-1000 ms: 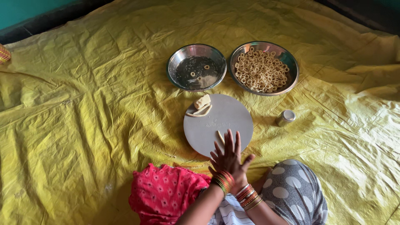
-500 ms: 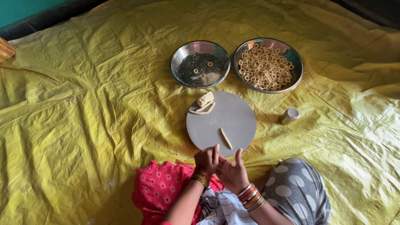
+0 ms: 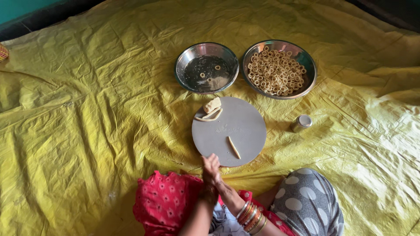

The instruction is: The person sits on a yellow tarp and repeatedly rolls small pieces of dough into thin ropes on a round board, then joins the ends to form rings. The finished rings are placed into a metal bowl.

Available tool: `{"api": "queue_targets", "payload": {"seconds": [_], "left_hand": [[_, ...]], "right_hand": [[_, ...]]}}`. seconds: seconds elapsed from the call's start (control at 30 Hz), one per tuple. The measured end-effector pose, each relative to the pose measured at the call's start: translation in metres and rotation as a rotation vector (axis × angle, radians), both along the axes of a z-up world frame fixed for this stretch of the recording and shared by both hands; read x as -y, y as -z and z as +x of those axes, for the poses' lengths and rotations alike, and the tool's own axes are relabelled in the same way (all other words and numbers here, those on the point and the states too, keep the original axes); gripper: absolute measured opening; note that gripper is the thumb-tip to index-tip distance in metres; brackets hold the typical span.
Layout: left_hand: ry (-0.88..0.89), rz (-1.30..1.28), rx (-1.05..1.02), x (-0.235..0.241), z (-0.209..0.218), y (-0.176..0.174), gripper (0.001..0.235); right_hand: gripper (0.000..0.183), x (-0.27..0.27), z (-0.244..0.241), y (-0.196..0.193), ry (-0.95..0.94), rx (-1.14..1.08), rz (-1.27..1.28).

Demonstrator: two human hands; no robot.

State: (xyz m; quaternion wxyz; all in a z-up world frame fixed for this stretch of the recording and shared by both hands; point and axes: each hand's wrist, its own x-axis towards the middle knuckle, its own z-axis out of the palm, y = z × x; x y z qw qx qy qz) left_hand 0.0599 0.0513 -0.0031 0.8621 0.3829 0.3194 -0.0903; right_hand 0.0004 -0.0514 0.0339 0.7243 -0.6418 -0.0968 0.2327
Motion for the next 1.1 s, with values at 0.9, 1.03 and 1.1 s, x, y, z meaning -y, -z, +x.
{"api": "queue_targets", "payload": {"seconds": [0.9, 1.03, 1.1], "left_hand": [[0.217, 1.544, 0.536, -0.109, 0.070, -0.008, 0.052], [0.225, 1.290, 0.397, -0.112, 0.088, 0.001, 0.044], [0.211, 1.197, 0.385, -0.112, 0.096, 0.000, 0.040]], "right_hand": [[0.095, 0.026, 0.193, 0.072, 0.463, 0.211, -1.720], [0.106, -0.057, 0.134, 0.079, 0.447, 0.528, -1.471], [0.108, -0.067, 0.118, 0.076, 0.380, 0.691, -1.385]]}}
